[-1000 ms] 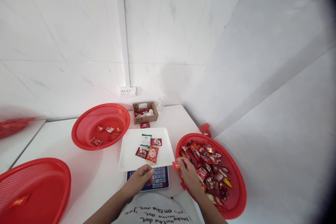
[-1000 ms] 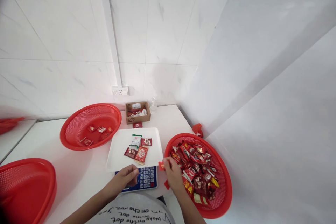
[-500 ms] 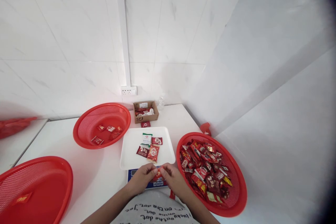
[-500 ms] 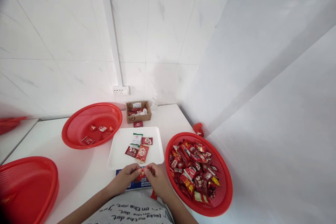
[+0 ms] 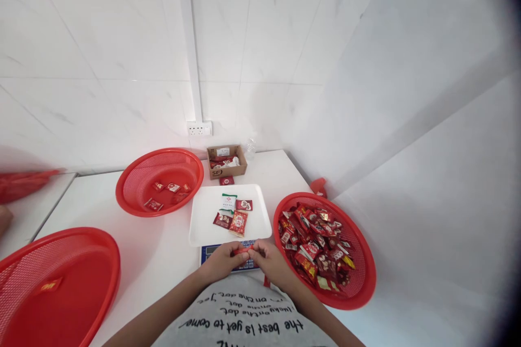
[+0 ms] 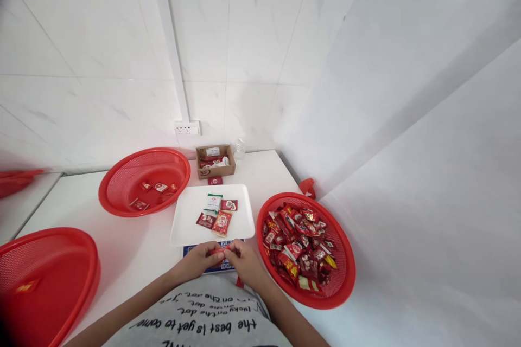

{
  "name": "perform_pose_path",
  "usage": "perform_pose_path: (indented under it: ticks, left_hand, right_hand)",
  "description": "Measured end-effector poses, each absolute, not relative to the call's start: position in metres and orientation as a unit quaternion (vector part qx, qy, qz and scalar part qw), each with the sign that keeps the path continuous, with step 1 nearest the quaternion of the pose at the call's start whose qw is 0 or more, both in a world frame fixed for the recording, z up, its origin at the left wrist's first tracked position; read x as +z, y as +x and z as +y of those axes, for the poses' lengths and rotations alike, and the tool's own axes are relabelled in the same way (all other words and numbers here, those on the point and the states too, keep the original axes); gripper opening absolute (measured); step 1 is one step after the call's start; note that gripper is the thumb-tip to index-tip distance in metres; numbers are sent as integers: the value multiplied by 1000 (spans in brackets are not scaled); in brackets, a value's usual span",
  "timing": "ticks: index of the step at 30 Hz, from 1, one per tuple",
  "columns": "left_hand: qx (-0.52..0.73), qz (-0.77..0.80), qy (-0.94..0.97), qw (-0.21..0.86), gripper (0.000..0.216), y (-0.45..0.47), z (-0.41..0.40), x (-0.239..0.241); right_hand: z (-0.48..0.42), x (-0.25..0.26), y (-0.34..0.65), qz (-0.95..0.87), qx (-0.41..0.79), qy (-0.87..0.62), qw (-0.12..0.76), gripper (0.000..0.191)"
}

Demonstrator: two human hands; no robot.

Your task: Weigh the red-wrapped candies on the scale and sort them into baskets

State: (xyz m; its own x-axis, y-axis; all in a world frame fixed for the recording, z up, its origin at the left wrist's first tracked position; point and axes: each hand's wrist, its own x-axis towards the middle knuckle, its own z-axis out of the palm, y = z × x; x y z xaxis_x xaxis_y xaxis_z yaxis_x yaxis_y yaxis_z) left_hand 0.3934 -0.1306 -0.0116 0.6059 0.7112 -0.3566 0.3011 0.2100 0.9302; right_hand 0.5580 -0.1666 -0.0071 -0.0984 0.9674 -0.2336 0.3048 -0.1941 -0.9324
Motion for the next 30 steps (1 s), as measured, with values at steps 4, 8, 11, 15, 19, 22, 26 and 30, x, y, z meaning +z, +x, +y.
perform_pose_path:
  ticks: [4, 8, 11, 15, 19, 22, 26, 30]
  left_hand:
    - [168, 414, 606, 658, 41, 392, -130, -13]
    - [150, 430, 600, 657, 44, 392, -130, -14]
    - [146, 437, 562, 687, 46, 392, -130, -18]
    - [139, 460, 523, 704, 46, 388, -130, -27]
    - [126, 476, 523, 695, 44, 383, -130, -32]
    - [130, 480, 517, 697, 44, 381, -130, -35]
    - [135, 487, 496, 706, 46, 380, -129, -41]
    - [140, 495, 493, 702, 47, 377, -129, -44]
  right_hand:
    - [-166, -9, 559, -529, 528, -579, 325, 22]
    - [-165, -13, 559, -511, 531, -592, 327, 21]
    - [-158, -17, 564, -487, 519, -618, 334, 20]
    - [-141, -23, 582, -500, 421, -680, 331, 24]
    - [-121, -27, 598, -501, 364, -718, 319, 23]
    - [-107, -27, 597, -490, 371, -722, 317, 23]
    - [-94, -25, 586, -492, 390, -708, 323, 25]
    - [-91, -24, 584, -492, 397, -696, 341, 26]
